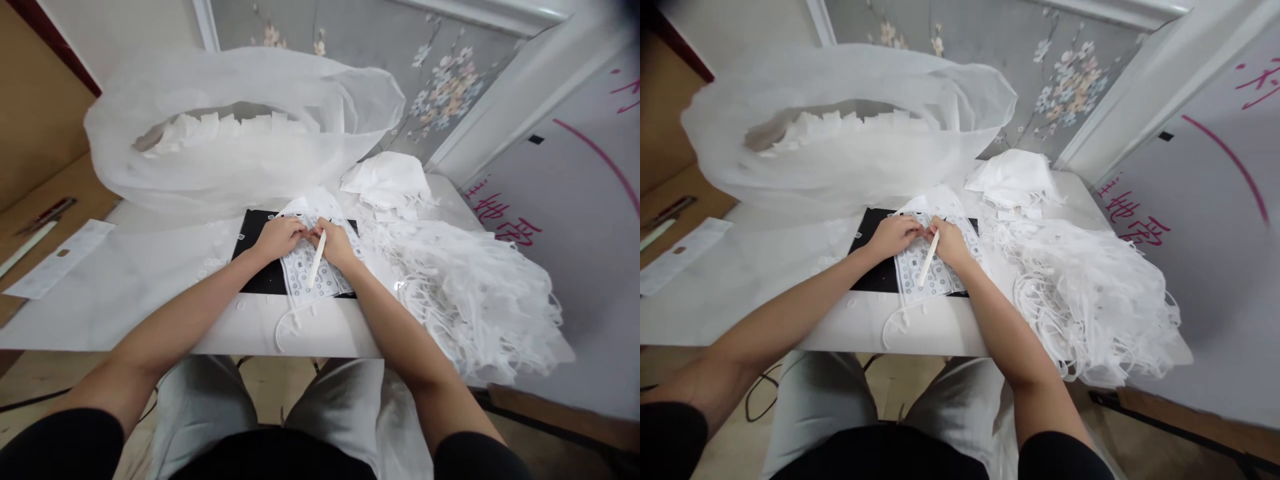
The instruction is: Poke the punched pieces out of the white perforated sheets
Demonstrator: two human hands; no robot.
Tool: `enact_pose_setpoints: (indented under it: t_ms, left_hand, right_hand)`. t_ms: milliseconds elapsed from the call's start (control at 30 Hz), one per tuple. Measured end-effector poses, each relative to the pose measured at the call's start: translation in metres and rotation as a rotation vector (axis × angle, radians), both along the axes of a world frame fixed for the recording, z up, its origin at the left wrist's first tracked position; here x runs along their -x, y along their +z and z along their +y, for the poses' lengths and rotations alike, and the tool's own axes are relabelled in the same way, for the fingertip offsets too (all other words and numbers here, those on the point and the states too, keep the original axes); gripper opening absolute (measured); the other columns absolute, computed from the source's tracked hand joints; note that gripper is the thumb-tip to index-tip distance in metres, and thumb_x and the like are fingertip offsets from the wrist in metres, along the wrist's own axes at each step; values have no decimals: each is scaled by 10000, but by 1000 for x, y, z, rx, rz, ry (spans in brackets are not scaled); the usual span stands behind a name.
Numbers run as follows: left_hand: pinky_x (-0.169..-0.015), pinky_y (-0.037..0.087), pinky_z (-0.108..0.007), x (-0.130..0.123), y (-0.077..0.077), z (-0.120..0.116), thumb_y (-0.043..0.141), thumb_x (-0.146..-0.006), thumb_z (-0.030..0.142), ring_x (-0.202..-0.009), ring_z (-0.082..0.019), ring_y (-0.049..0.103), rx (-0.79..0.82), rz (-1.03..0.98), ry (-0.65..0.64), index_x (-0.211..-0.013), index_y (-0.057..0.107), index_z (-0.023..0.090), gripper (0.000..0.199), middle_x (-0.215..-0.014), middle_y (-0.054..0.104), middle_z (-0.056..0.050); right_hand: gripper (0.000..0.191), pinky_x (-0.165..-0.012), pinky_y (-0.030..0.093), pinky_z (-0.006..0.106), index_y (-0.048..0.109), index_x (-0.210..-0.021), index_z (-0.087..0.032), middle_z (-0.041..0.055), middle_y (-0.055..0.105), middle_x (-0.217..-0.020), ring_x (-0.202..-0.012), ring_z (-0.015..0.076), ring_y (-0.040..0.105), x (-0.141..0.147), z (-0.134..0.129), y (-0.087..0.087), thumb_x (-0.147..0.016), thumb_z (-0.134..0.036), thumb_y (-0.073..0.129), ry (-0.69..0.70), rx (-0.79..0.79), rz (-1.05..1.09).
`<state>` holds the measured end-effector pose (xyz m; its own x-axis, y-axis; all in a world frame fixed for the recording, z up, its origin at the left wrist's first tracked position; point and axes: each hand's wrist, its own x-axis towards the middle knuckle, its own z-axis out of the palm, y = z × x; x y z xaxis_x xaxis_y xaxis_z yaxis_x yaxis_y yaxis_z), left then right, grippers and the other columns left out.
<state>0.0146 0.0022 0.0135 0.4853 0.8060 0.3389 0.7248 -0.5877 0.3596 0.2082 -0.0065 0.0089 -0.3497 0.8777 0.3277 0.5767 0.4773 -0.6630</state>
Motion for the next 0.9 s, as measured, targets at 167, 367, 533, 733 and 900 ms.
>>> enact_pose_setpoints:
  t_ms: [167, 367, 533, 733, 900]
  left_hand:
    - [-846, 499, -337, -2, 1, -3, 489, -908, 143, -973, -219, 666, 1, 5, 2, -939, 740, 209, 261, -995, 737, -42]
    - [-829, 496, -331, 3, 0, -2, 485, -945, 197, -909, -210, 659, 24, -71, -52, -935, 700, 187, 215, -958, 713, -56]
    - [-821, 501, -294, 12, -2, -2, 538, -949, 261, -861, -176, 679, 79, -212, -32, -934, 705, 195, 180, -959, 736, -29]
    - [-863, 508, -319, 11, -3, -4, 548, -950, 242, -977, -208, 683, -18, -50, -75, -1007, 723, 203, 189, -1040, 745, -40]
    - [-834, 518, -313, 7, -4, -6, 491, -974, 198, -972, -201, 692, -112, 27, -78, -974, 732, 208, 241, -1021, 755, -31]
  right_hand:
    - [247, -720, 445, 314, 339, -754, -251, 29, 738, -827, -762, 217, 681, 0, 0, -1, -797, -241, 582, 5, 1, 41]
    - [289, -733, 462, 307, 327, -755, -249, 11, 743, -828, -771, 206, 692, -2, 0, 0, -792, -221, 612, 29, 28, 95]
    - [329, -738, 466, 316, 302, -748, -251, 14, 751, -852, -768, 205, 692, -3, -1, 3, -791, -229, 627, 40, 45, 122]
    - [302, -728, 472, 328, 310, -755, -254, 25, 739, -831, -780, 218, 688, -3, -2, 4, -812, -269, 606, 52, 56, 97]
    - [278, -724, 470, 320, 314, -755, -251, 36, 728, -837, -798, 221, 678, -2, -3, 4, -816, -260, 585, 29, 43, 62]
